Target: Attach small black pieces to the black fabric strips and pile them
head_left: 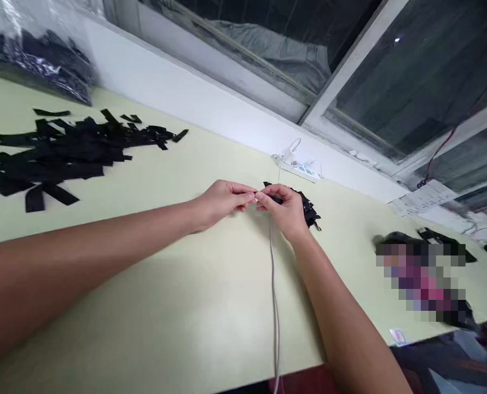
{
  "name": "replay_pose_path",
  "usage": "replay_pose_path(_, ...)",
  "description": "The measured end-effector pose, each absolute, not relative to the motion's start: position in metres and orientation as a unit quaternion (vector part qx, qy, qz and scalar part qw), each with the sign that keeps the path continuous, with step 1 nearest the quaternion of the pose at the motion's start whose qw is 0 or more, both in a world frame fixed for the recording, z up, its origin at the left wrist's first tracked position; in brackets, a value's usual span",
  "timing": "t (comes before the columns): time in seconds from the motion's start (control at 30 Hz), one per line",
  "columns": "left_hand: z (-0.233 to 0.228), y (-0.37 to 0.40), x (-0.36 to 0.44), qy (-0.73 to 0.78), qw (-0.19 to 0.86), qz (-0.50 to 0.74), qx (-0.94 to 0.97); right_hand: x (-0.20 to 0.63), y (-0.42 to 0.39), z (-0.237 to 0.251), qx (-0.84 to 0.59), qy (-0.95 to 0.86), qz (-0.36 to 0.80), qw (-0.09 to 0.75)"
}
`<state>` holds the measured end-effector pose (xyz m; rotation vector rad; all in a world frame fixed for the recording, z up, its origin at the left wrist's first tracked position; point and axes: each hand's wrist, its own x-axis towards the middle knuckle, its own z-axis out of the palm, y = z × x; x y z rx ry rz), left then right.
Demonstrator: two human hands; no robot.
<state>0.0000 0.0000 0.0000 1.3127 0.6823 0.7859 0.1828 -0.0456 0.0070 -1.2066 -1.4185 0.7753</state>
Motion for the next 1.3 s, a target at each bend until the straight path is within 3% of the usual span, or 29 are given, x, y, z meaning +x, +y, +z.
replay_pose_path(0.23,0.001,-0.003,-0.002,0.302,0.624,0.357,0.626,0.185,-0.045,0.003,-0.507,-0.593,0.352,0.517)
replay_pose_path(0.47,0.000,-0.002,0.000,0.320,0.598,0.374,0.633,0.181,-0.043,-0.003,-0.517,-0.601,0.307,0.527)
replay_pose_path(0.83,-0.001,0.000,0.001,0.317,0.623,0.368,0.614,0.180,-0.047,0.006,-0.544,-0.624,0.277,0.488)
replay_pose_path(1.13,-0.009,0.009,0.002,0.311,0.668,0.366,0.569,0.192,-0.047,0.020,-0.598,-0.550,0.322,0.486)
replay_pose_path(1.2,-0.008,0.009,0.001,0.322,0.663,0.360,0.571,0.203,-0.047,0.024,-0.622,-0.540,0.295,0.485)
replay_pose_path(1.3,-0.005,0.007,0.000,0.352,0.647,0.352,0.578,0.233,-0.046,0.026,-0.708,-0.501,0.155,0.473)
